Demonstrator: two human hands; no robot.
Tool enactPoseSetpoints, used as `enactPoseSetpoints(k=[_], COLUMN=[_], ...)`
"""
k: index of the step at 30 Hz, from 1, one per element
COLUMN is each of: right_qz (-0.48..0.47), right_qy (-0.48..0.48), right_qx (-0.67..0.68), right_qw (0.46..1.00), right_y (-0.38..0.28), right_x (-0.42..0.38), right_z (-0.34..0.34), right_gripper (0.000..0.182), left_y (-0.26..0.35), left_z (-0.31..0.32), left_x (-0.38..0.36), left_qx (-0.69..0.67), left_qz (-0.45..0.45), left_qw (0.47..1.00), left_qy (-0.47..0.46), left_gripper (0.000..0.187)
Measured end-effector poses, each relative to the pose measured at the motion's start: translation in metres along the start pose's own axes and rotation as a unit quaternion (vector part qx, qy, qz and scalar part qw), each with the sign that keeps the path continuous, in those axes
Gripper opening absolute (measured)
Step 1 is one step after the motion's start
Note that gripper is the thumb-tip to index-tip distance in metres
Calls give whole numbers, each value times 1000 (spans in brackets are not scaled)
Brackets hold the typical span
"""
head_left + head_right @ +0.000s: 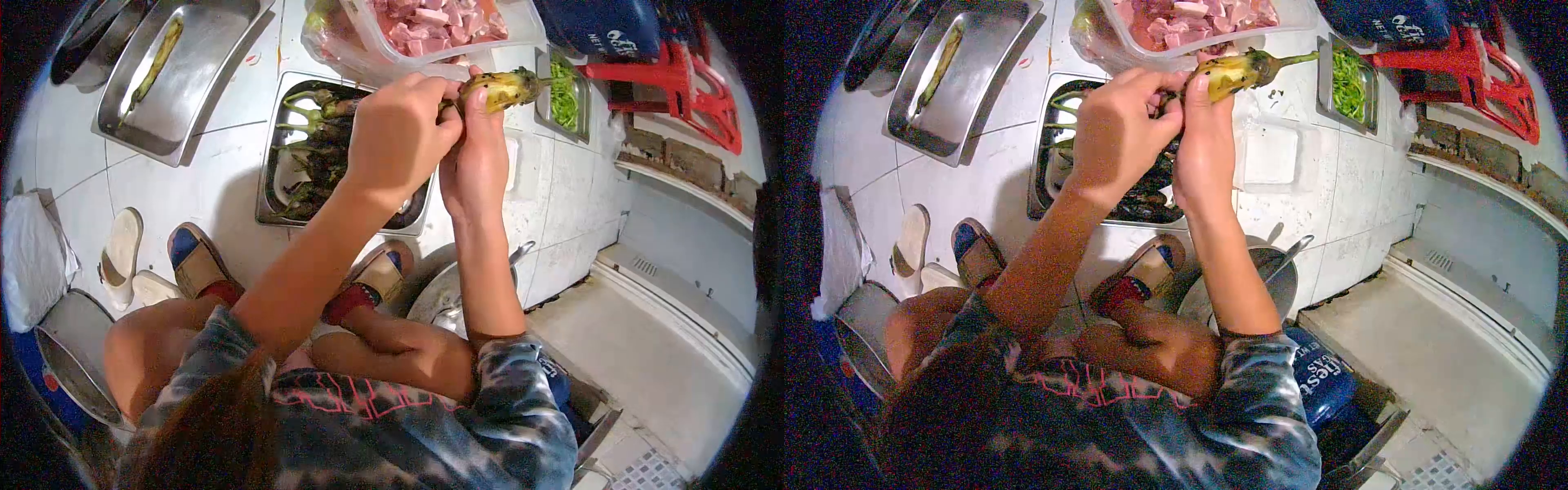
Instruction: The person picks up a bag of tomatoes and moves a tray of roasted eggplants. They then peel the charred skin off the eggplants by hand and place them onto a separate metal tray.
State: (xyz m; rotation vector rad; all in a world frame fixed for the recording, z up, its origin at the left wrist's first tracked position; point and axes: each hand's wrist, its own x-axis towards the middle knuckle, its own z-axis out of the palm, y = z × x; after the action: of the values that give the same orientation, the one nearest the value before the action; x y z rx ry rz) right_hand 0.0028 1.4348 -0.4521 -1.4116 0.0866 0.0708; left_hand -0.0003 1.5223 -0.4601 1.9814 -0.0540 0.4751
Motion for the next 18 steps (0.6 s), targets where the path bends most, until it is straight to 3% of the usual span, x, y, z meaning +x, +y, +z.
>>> enactPoseSetpoints(k=[2,8,12,15,18], right_qz=[-4,59,84,79,80], right_qy=[6,-4,-9,-10,-12], right_qx=[-10,121,134,118,106], right_qw=[1000,991,987,990,991], right_y=[-1,-16,-19,-17,-16], right_x=[-1,2,4,6,6], right_z=[0,-6,-8,-10,-9], right_gripper=[41,43,42,42,43], left_y=[-2,-16,-18,-18,-3], left_z=[-2,-3,-2,0,-7], left_x=[0,3,6,6,5], left_qx=[8,-258,-333,-195,-196], left_qz=[0,-87,-162,22,-47], left_qw=[1000,958,920,979,973], left_qy=[-12,-92,-127,-62,-109], left_gripper=[19,14,17,19,19])
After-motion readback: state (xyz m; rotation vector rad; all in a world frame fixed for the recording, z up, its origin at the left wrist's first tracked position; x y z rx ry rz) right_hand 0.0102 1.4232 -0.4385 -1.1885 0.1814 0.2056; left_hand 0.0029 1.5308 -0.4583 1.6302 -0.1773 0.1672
